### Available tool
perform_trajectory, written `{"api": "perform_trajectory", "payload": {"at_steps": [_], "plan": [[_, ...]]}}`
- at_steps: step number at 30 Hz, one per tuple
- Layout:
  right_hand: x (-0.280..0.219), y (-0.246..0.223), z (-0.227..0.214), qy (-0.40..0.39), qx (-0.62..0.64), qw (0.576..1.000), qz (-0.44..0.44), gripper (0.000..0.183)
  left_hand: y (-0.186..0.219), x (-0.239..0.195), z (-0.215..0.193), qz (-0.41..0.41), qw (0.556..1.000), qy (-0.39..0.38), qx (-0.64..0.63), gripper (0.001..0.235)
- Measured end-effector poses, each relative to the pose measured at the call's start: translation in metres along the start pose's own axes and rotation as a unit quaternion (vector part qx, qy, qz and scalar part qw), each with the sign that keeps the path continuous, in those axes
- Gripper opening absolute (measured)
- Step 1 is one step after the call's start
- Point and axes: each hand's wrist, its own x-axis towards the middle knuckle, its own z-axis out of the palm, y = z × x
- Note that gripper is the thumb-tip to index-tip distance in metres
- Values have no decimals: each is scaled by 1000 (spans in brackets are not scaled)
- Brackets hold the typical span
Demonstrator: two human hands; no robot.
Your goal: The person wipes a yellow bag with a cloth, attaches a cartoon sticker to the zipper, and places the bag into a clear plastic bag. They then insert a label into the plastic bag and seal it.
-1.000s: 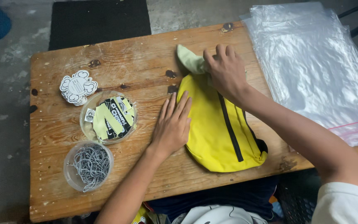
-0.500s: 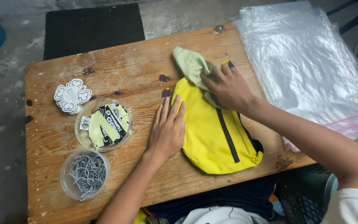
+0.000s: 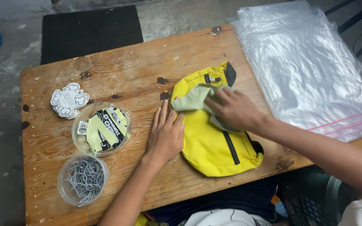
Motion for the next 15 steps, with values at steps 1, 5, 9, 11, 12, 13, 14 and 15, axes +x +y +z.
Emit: {"api": "perform_trajectory", "payload": {"at_steps": [1,5,9,11,12,13,14,15], "plan": [[3,14,9,0,-1,1000,0,47,2,0,-2,1,1000,1,0,45],[11,40,35,67,-105,989,85,38,5,0,-9,-8,1000,-29,-6,56],[5,5,52,39,14,995,88,53,6,1,-8,-12,1000,-27,6,56],[-17,-33,42,19,79,996,46,52,5,2,-7,-11,1000,-16,5,47],[-29,-53,38,-4,147,989,5,51,5,1,-7,-11,1000,-10,3,43],[-30,-59,1,-5,147,989,4,51,6,1,-8,-12,1000,-10,2,43],[-32,-64,-36,-61,251,964,-67,41,7,1,-9,-15,1000,-23,-3,48],[-34,-69,-74,-114,349,920,-138,33,8,1,-10,-19,999,-37,-9,59]]}}
